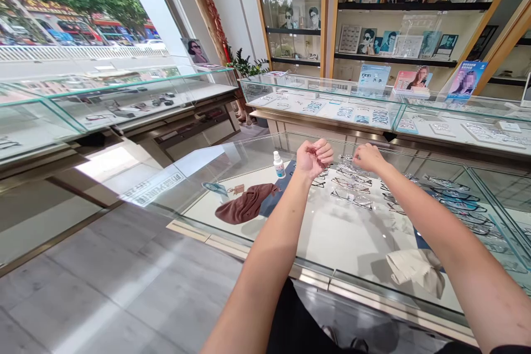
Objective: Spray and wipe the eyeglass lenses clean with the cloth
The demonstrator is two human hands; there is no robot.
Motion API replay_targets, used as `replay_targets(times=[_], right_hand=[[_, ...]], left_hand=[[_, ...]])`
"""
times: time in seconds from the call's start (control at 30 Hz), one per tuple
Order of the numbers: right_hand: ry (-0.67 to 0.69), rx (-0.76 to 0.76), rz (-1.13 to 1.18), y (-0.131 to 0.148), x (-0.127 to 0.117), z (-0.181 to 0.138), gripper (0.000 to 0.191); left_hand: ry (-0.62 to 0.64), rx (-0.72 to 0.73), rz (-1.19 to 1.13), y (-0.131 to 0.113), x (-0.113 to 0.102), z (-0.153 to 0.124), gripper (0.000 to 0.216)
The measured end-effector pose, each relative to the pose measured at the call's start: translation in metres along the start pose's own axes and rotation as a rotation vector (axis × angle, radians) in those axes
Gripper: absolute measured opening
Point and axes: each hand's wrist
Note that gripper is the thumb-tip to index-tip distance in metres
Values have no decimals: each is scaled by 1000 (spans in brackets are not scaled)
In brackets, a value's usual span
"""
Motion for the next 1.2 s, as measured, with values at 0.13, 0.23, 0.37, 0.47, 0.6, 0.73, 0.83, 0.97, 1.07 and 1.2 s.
replay_targets(times=[0.13, 0.23, 0.37, 0.47, 0.6, 0.73, 0.83, 0.97, 1.07, 1.2], right_hand=[[5, 12, -6, 0, 4, 5, 29], [-13, 41, -18, -1, 8, 9, 27], [-57, 78, -35, -3, 13, 14, 28], [-68, 85, -34, -6, 16, 15, 28], [-84, 81, -10, -7, 18, 15, 27], [-139, 100, 28, -8, 12, 12, 27], [-192, 128, 61, -10, -2, 3, 29], [-253, 168, 99, -15, -22, -25, 29], [-319, 185, 175, -22, -33, -59, 27], [-390, 195, 326, -31, -38, -113, 20]], left_hand=[[-35, 43, -35, 0, 1, 0, 37], [-36, 59, -52, 0, 1, 1, 35], [-46, 73, -35, 0, 0, 1, 36], [-29, 96, 9, 1, -2, 2, 37], [-25, 138, 115, 1, -5, 4, 40], [-74, 171, 212, 3, -6, 6, 42], [-96, 184, 246, 4, -6, 7, 41], [-86, 188, 273, 6, -8, 8, 37], [-62, 182, 295, 6, -11, 9, 34], [-84, 195, 370, 8, -15, 12, 33]])
Point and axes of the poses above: each hand's wrist, its own z-axis towards the middle knuckle, its own x-axis out of the palm, y = z × x, and after that the axes turned 3 degrees about z, right-handed
